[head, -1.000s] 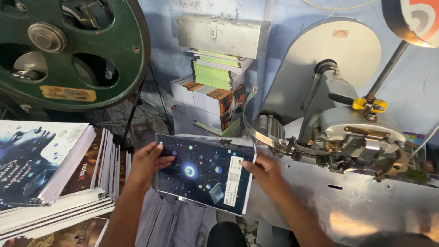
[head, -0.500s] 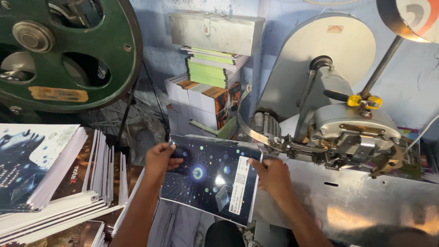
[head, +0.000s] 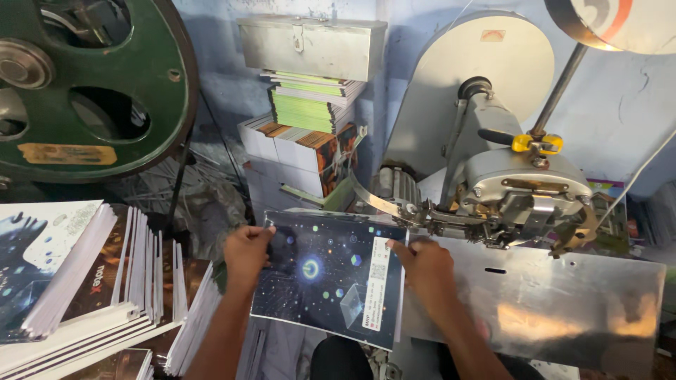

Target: The person repeatedly picks up a book, places it into a binding machine, and removes it after the machine processes it. The person stacks the processed books on the right side of the workspace.

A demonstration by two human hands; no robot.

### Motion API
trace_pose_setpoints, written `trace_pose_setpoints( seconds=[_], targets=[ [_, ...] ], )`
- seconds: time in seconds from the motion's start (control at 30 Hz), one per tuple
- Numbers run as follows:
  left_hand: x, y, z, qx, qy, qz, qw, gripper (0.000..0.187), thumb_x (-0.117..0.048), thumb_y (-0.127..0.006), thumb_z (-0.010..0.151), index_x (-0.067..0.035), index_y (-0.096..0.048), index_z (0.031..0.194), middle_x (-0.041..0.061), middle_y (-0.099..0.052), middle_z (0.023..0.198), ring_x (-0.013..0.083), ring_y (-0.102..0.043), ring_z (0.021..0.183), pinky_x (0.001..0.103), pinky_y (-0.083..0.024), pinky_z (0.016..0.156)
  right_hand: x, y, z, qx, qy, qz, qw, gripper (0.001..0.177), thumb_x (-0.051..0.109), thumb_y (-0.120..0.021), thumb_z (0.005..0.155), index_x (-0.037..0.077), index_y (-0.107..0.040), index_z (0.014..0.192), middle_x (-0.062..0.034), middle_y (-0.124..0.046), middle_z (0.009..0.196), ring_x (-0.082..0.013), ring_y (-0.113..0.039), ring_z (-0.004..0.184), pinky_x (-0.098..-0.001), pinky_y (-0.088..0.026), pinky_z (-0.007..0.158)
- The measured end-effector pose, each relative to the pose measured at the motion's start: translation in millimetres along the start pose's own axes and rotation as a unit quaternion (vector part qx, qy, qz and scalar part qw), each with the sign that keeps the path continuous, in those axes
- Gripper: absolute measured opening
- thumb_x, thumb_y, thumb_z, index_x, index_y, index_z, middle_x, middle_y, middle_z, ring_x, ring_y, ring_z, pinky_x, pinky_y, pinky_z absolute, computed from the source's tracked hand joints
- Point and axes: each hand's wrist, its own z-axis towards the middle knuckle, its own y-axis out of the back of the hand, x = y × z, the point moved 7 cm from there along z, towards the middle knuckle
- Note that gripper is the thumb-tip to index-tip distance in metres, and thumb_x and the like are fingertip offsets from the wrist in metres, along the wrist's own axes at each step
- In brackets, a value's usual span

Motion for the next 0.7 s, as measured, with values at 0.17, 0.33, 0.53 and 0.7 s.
trace_pose_setpoints(
  seconds=[0.17,0.33,0.53,0.7],
  targets=[
    [-12.4,-8.6,-12.7,-0.008,0.012,0.072,0.997,0.032,-0.031,-0.082,0.081,-0.001,-0.076,0.09,0.007,-0.07,0.067,0.0151,-0.065,0.049,0.031,-0.052,0.044,-14.9,10.6,-0.7,-0.009,-0.011,0.021,1.0,0.055,0.053,-0.07,0.087,0.003,-0.074,0.065,-0.0118,-0.07,0.052,-0.0218,-0.073,0.046,-0.0325,-0.058,0.053],
    [-19.2,-15.2,-18.4,0.009,0.017,0.103,0.995,0.033,-0.033,-0.083,0.081,-0.001,-0.076,0.085,0.008,-0.07,0.065,0.0176,-0.067,0.05,0.033,-0.052,0.048,-17.2,22.6,-4.0,-0.026,0.002,0.009,1.0,0.052,0.053,-0.07,0.087,0.005,-0.076,0.068,-0.0102,-0.07,0.052,-0.0216,-0.072,0.046,-0.0319,-0.057,0.054],
    [-23.9,-21.2,-20.2,-0.005,-0.028,0.173,0.985,0.033,-0.033,-0.083,0.081,-0.003,-0.075,0.092,0.013,-0.076,0.078,0.0279,-0.073,0.066,0.039,-0.056,0.066,-17.4,33.3,-11.0,-0.021,-0.022,0.017,0.999,0.054,0.051,-0.071,0.088,0.002,-0.075,0.066,-0.0126,-0.069,0.052,-0.0212,-0.072,0.048,-0.0317,-0.056,0.055],
    [-40.5,-32.3,-31.8,0.018,-0.114,0.236,0.965,0.07,-0.029,-0.074,0.083,-0.031,-0.053,0.15,0.012,-0.075,0.09,0.0378,-0.072,0.086,0.049,-0.053,0.08,-16.5,38.9,-12.4,-0.016,-0.023,0.035,0.999,0.051,0.048,-0.072,0.087,0.002,-0.073,0.066,-0.0115,-0.071,0.054,-0.0198,-0.073,0.047,-0.031,-0.057,0.053]
  ],
)
